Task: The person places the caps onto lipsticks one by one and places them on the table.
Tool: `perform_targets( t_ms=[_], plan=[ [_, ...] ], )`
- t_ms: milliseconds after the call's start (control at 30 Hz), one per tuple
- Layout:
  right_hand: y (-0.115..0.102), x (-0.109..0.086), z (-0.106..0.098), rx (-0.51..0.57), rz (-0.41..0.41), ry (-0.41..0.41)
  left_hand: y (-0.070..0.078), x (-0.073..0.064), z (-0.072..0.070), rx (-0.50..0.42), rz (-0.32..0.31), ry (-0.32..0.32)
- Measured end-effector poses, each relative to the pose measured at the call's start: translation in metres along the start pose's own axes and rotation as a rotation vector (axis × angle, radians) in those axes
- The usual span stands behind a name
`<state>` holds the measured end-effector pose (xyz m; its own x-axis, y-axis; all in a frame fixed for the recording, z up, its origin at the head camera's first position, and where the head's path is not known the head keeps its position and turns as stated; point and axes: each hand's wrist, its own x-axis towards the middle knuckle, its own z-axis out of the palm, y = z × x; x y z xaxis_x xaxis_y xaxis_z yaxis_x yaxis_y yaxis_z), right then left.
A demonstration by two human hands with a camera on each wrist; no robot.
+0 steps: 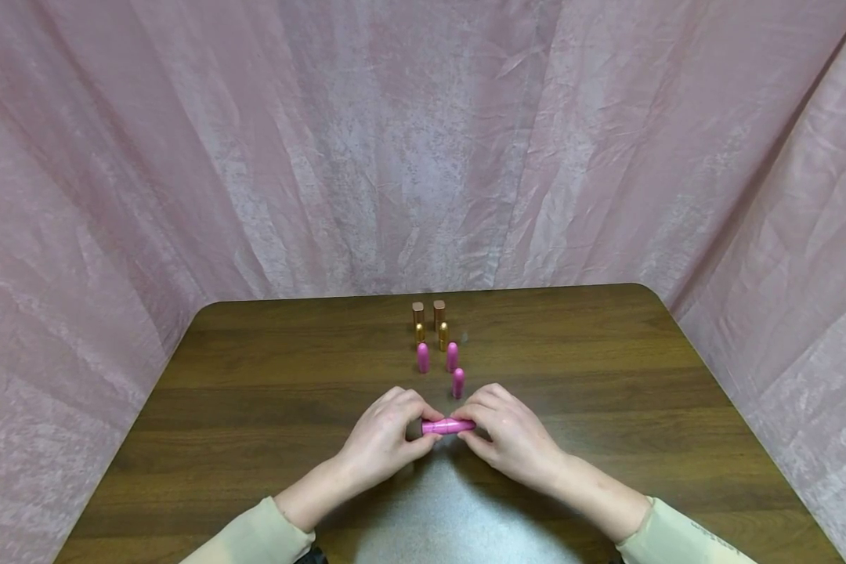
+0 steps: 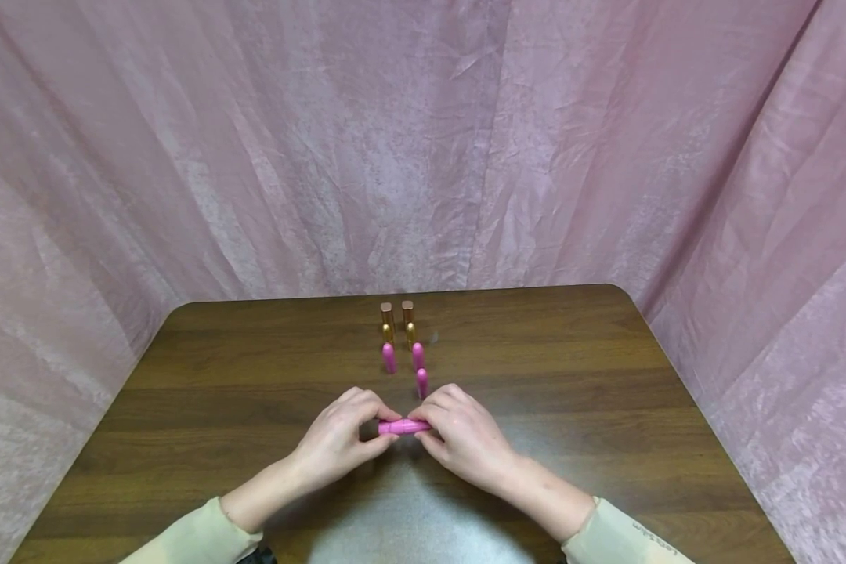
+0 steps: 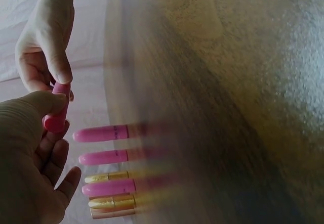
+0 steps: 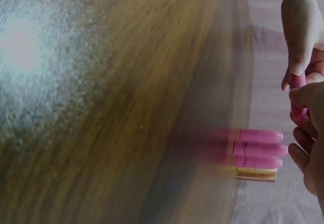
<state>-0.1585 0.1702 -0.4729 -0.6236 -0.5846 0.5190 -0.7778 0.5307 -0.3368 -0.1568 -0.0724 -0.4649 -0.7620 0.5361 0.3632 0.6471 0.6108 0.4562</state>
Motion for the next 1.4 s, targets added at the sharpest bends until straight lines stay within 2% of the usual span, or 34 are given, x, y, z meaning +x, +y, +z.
perform_targets(
  t_ms=[167,467,767,900,1000,1200,1400],
  plan=[
    [0.000,0.000,0.001,0.001,0.005,0.003,0.000,0.000,0.001,-0.001,-0.017,-0.006],
    [-0.002,0.000,0.004,-0.004,-0.009,0.022,0.000,-0.002,0.002,0.020,-0.090,-0.051],
    [-0.007,0.005,0.002,0.022,-0.031,0.045,-0.004,-0.002,0.005,0.045,-0.048,-0.074],
    [-0.009,0.006,-0.002,0.021,-0.026,0.045,-0.009,-0.001,0.005,0.057,-0.057,-0.071],
    [-0.007,0.005,-0.006,0.012,0.009,0.037,-0.015,0.001,0.004,0.047,-0.103,-0.067],
    [0.004,-0.002,-0.015,-0.030,0.090,-0.001,-0.030,0.008,0.001,0.001,-0.238,-0.047],
    [0.017,-0.012,-0.023,-0.094,0.183,-0.090,-0.043,0.022,0.002,-0.025,-0.333,-0.058]
  ],
)
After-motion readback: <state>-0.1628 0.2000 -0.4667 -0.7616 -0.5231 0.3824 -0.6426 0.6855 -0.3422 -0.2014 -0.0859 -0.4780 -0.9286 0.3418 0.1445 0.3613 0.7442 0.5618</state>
